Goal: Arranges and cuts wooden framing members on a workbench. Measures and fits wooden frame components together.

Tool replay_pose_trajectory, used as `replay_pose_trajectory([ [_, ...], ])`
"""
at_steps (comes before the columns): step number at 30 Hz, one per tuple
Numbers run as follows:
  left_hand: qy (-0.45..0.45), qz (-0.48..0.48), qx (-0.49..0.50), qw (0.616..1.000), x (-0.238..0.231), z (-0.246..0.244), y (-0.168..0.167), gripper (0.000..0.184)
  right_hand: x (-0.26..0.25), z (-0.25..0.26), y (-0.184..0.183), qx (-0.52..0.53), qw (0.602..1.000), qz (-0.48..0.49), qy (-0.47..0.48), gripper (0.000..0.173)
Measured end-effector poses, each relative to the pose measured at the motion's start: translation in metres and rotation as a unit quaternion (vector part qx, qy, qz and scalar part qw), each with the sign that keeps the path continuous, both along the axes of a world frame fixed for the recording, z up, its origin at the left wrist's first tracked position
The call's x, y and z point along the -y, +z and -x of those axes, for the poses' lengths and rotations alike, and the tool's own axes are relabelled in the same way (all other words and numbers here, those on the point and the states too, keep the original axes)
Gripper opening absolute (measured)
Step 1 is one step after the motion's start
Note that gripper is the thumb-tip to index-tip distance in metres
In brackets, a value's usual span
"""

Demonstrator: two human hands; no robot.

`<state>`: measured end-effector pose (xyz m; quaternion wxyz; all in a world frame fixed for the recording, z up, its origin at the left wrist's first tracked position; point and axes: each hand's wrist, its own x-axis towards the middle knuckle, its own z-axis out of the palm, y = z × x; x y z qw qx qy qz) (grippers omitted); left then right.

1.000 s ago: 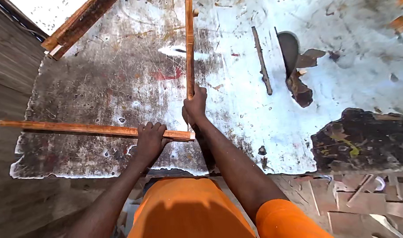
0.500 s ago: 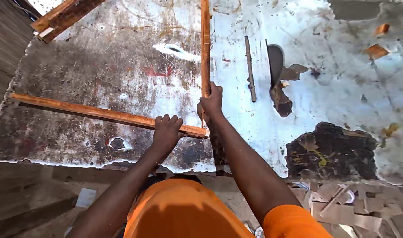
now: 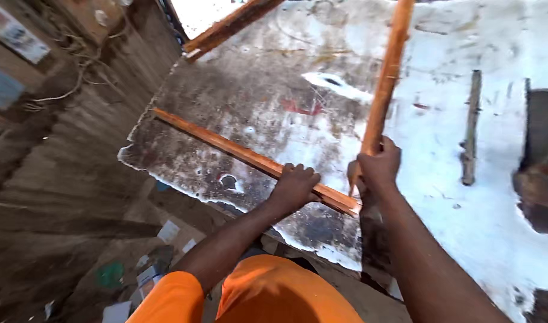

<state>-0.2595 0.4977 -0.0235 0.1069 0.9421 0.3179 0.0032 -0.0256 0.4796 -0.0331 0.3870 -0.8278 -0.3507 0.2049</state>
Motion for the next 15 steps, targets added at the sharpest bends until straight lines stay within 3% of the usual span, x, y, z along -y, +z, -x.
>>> replay_pose_trajectory([
  [5,-0.013,-0.022,0.015,1.000,0.002,0.002,-0.005,0.048,0.000,-0.003,-0.002,0.014,1.000,0.011,-0.006,0.072],
  [12,-0.041,0.022,-0.026,0.999,-0.008,0.000,0.002,0.045,0.002,-0.009,-0.010,0.001,1.000,-0.005,-0.008,0.074],
  [15,-0.050,0.024,0.005,0.998,-0.025,0.018,0.000,0.054,0.024,-0.009,-0.014,0.003,0.999,-0.033,-0.009,0.077],
])
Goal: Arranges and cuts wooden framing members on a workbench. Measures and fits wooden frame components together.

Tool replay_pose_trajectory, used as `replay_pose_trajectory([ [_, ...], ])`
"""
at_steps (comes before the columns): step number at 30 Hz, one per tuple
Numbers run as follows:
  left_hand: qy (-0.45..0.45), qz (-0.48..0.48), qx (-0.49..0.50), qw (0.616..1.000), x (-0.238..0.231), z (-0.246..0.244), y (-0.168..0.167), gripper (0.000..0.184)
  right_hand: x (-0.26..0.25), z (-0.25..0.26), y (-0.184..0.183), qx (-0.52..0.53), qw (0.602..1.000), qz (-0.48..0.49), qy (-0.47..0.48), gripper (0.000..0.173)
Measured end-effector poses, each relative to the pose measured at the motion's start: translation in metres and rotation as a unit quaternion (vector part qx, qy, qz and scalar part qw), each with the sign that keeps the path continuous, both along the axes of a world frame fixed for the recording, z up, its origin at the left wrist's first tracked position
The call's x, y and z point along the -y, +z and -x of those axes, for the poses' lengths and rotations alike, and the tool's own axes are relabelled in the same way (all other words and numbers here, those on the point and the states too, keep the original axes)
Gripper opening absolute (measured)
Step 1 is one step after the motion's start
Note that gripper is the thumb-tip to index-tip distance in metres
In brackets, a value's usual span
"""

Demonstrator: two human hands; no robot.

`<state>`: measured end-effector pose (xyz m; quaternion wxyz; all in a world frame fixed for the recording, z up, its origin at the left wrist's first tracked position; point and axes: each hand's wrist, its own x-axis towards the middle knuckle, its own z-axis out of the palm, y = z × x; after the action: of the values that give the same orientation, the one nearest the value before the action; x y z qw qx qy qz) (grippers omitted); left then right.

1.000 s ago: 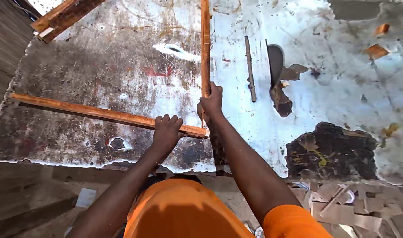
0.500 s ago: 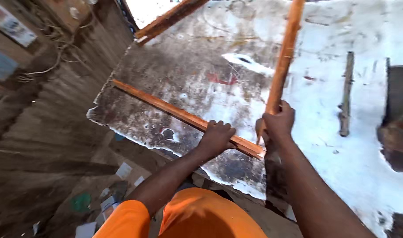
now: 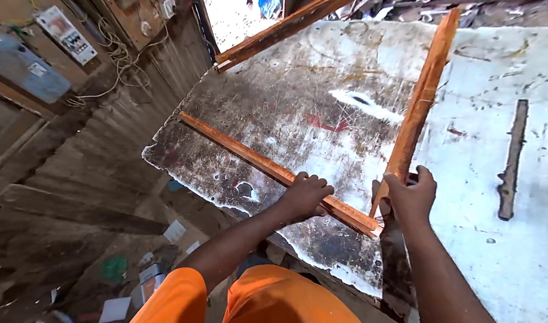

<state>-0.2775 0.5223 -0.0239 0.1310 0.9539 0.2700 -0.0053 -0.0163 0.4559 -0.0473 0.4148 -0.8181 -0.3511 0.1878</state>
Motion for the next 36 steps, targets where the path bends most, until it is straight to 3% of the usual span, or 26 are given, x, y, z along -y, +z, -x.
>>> replay_pose_trajectory([
  [3,0.042,-0.013,0.010,0.999,-0.039,0.047,0.000,0.062,0.057,0.013,0.005,0.002,0.999,-0.040,-0.015,0.076],
  [6,0.103,-0.025,-0.020,0.994,-0.089,0.105,0.004,0.061,0.128,0.053,0.016,-0.039,0.996,-0.059,-0.057,0.056],
  [8,0.084,-0.037,-0.043,0.995,-0.105,0.127,0.008,0.046,0.171,0.088,0.028,-0.116,0.990,-0.055,-0.065,0.039],
  [10,0.023,-0.073,-0.044,0.996,-0.097,0.135,0.009,0.034,0.205,0.119,0.039,-0.264,0.963,-0.036,-0.038,0.032],
  [12,-0.021,-0.084,-0.018,0.996,-0.068,0.141,0.004,0.036,0.228,0.146,0.047,-0.424,0.905,0.001,-0.035,0.038],
  [14,-0.051,-0.066,0.040,0.996,-0.021,0.143,-0.002,0.039,0.243,0.169,0.047,-0.539,0.836,-0.011,-0.103,0.041],
  [18,-0.072,-0.041,0.150,0.985,0.080,0.136,-0.027,0.035,0.259,0.183,0.031,-0.609,0.717,-0.099,-0.325,0.047],
  [21,-0.036,0.008,0.224,0.974,0.137,0.137,-0.032,0.033,0.276,0.169,0.020,-0.591,0.680,-0.190,-0.389,0.040],
  [23,0.076,0.103,0.270,0.954,0.177,0.153,-0.023,0.028,0.293,0.157,0.013,-0.577,0.685,-0.215,-0.390,0.037],
  [25,0.250,0.261,0.303,0.882,0.207,0.166,-0.027,0.038,0.314,0.143,0.007,-0.562,0.701,-0.214,-0.383,0.035],
  [26,0.329,0.377,0.320,0.804,0.218,0.172,-0.033,0.047,0.327,0.137,0.003,-0.557,0.711,-0.212,-0.374,0.034],
  [27,0.386,0.496,0.351,0.694,0.224,0.179,-0.038,0.062,0.343,0.131,-0.002,-0.556,0.717,-0.212,-0.362,0.033],
  [28,0.409,0.571,0.407,0.584,0.226,0.183,-0.044,0.074,0.357,0.125,-0.007,-0.556,0.723,-0.211,-0.351,0.033],
  [29,0.399,0.607,0.466,0.505,0.221,0.182,-0.047,0.075,0.369,0.118,-0.012,-0.554,0.730,-0.211,-0.340,0.032],
  [30,0.375,0.624,0.509,0.460,0.214,0.178,-0.048,0.073,0.378,0.112,-0.017,-0.551,0.735,-0.213,-0.334,0.032],
  [32,0.375,0.632,0.552,0.395,0.210,0.164,-0.043,0.049,0.394,0.098,-0.023,-0.543,0.742,-0.222,-0.326,0.030],
  [34,0.468,0.616,0.532,0.344,0.217,0.143,-0.040,0.026,0.399,0.082,-0.028,-0.522,0.754,-0.229,-0.327,0.029],
  [36,0.524,0.614,0.500,0.314,0.224,0.127,-0.042,0.024,0.401,0.070,-0.035,-0.503,0.758,-0.239,-0.340,0.029],
])
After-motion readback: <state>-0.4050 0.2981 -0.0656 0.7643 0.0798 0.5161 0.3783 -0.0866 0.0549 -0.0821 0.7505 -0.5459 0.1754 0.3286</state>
